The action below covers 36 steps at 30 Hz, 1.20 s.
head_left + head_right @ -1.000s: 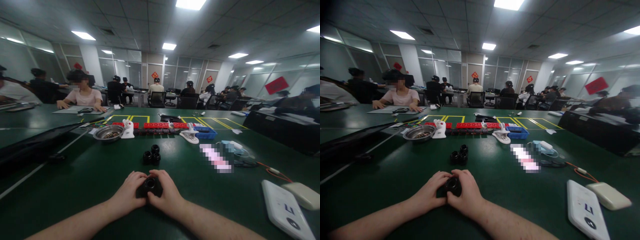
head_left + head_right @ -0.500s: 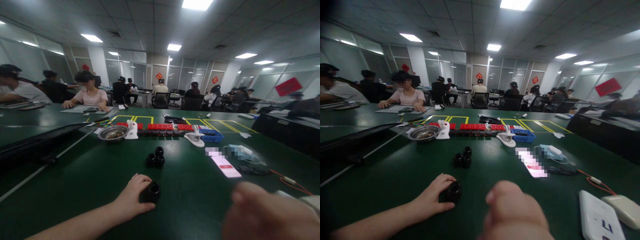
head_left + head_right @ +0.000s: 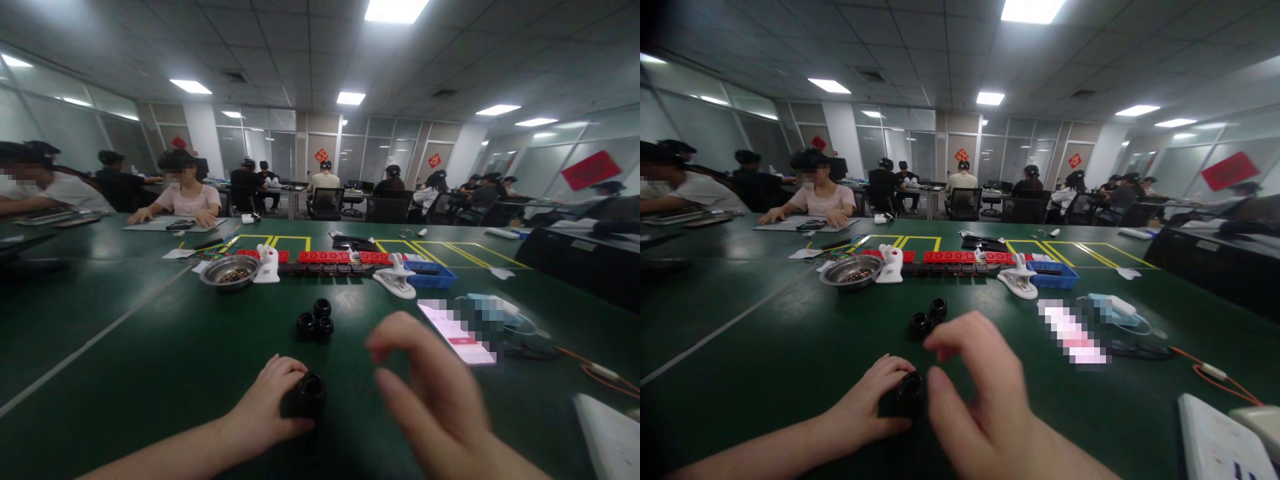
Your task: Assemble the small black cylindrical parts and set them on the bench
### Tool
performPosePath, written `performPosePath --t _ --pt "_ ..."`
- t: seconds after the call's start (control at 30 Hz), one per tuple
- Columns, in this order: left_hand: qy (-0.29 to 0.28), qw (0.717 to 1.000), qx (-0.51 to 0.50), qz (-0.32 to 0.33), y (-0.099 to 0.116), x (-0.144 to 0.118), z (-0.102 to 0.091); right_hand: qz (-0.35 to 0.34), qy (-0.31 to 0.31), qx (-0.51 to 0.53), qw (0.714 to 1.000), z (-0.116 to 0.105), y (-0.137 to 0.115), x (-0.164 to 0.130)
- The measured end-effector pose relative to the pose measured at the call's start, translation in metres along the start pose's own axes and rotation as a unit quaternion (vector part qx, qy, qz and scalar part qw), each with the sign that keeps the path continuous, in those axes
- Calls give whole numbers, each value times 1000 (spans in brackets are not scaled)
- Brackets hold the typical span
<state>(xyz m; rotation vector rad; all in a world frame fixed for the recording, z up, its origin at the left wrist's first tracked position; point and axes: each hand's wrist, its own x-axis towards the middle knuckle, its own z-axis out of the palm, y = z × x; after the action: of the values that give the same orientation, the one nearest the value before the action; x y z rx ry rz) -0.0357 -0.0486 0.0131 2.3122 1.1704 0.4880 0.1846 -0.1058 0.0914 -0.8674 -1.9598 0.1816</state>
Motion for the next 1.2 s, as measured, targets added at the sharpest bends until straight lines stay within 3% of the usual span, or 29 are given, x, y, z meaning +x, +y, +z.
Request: performPosePath --t 0.13,0.23,0.33,0.43,0.57,0.7,0.8,1.0,1.2 --pt "9 1000 7 9 -3 0 3 80 -181 -111 974 51 7 29" --pt "-1 1000 9 4 1 0 1 86 -210 -197 954 80 15 17" --pt "-6 1000 1 -2 6 0 -2 86 -249 -220 939 87 19 7" --pt "-5 1000 -2 -2 7 0 -2 53 -291 -172 940 82 19 7" --pt "-7 1000 5 -4 3 1 1 43 -273 -96 956 76 19 9" --pt "3 1000 9 6 2 0 1 71 -229 -117 964 78 26 8" --pt "4 1000 2 10 4 -1 -1 83 -244 -120 959 81 28 7" --pt "0 1000 1 7 3 0 0 2 -249 -23 968 71 29 0" --pt "-1 1000 1 7 0 0 0 -28 -159 -52 985 65 47 -16"
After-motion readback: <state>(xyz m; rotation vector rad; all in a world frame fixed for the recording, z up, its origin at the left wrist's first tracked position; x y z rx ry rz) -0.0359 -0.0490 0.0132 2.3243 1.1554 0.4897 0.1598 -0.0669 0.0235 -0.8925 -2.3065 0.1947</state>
